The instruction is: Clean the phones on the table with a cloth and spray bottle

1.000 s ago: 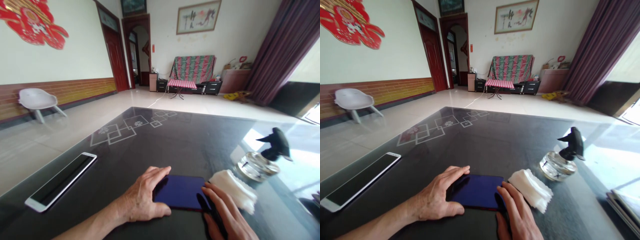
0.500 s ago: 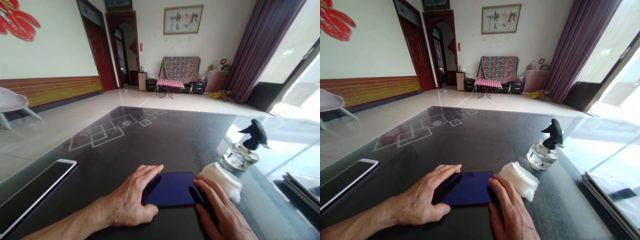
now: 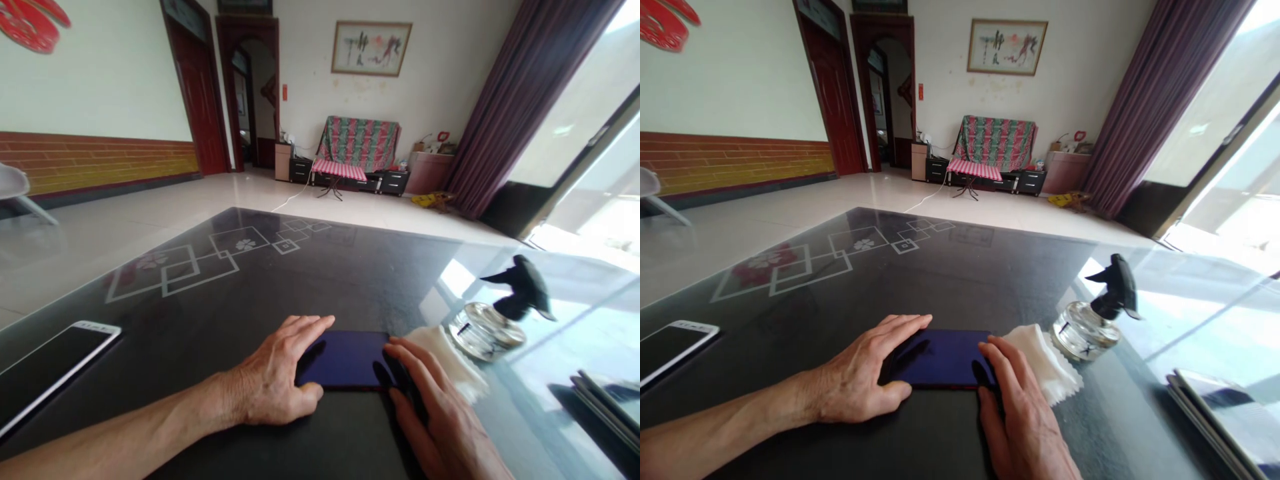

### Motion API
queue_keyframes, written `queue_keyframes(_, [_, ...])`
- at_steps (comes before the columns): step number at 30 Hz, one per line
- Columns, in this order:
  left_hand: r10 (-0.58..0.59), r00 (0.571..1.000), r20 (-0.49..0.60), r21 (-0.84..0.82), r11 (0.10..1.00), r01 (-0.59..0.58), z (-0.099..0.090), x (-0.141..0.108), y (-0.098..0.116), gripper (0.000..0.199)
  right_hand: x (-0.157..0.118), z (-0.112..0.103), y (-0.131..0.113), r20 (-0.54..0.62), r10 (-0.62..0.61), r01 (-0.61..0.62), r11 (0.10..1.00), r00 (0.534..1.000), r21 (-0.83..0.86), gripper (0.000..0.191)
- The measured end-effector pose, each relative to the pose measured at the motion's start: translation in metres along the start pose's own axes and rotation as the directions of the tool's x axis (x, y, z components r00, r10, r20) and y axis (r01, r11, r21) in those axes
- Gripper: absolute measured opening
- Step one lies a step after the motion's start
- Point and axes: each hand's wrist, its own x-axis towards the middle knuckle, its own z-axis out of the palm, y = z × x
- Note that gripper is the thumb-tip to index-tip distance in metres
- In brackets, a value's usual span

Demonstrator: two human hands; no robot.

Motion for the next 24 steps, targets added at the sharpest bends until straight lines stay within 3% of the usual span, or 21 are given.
queue_keyframes(5, [-0.01,0.999,-0.042,0.074,0.997,0.013,0.002,-0.008,0.0,0.083,-0.001,-0.024,-0.007,-0.155,-0.121,0.124,0.992,0.98,0.008,0.037])
queue_keyframes(9, [-0.03,0.997,-0.065,0.108,0.993,0.037,0.002,-0.012,-0.001,0.082,0.011,-0.04,0.008,-0.275,-0.058,0.056,0.998,0.96,-0.016,0.032])
queue_keyframes(13, [-0.047,0.995,-0.083,0.115,0.992,0.056,0.005,-0.015,-0.004,0.082,0.021,-0.04,0.031,-0.152,0.116,-0.124,0.991,0.982,-0.044,0.037])
queue_keyframes(19, [-0.015,0.984,-0.175,0.102,0.994,0.033,0.008,-0.016,-0.005,0.077,0.018,-0.038,0.046,0.055,0.24,-0.232,0.965,0.969,-0.125,0.043])
queue_keyframes(22, [0.045,0.959,-0.281,0.089,0.996,-0.02,0.005,-0.015,-0.003,0.065,0.021,-0.041,0.045,0.022,0.296,-0.296,0.955,0.955,-0.014,0.038])
queue_keyframes(24, [0.089,0.939,-0.332,0.083,0.994,-0.065,0.002,-0.011,0.003,0.057,0.027,-0.045,0.04,-0.039,0.353,-0.343,0.925,0.935,0.165,0.035])
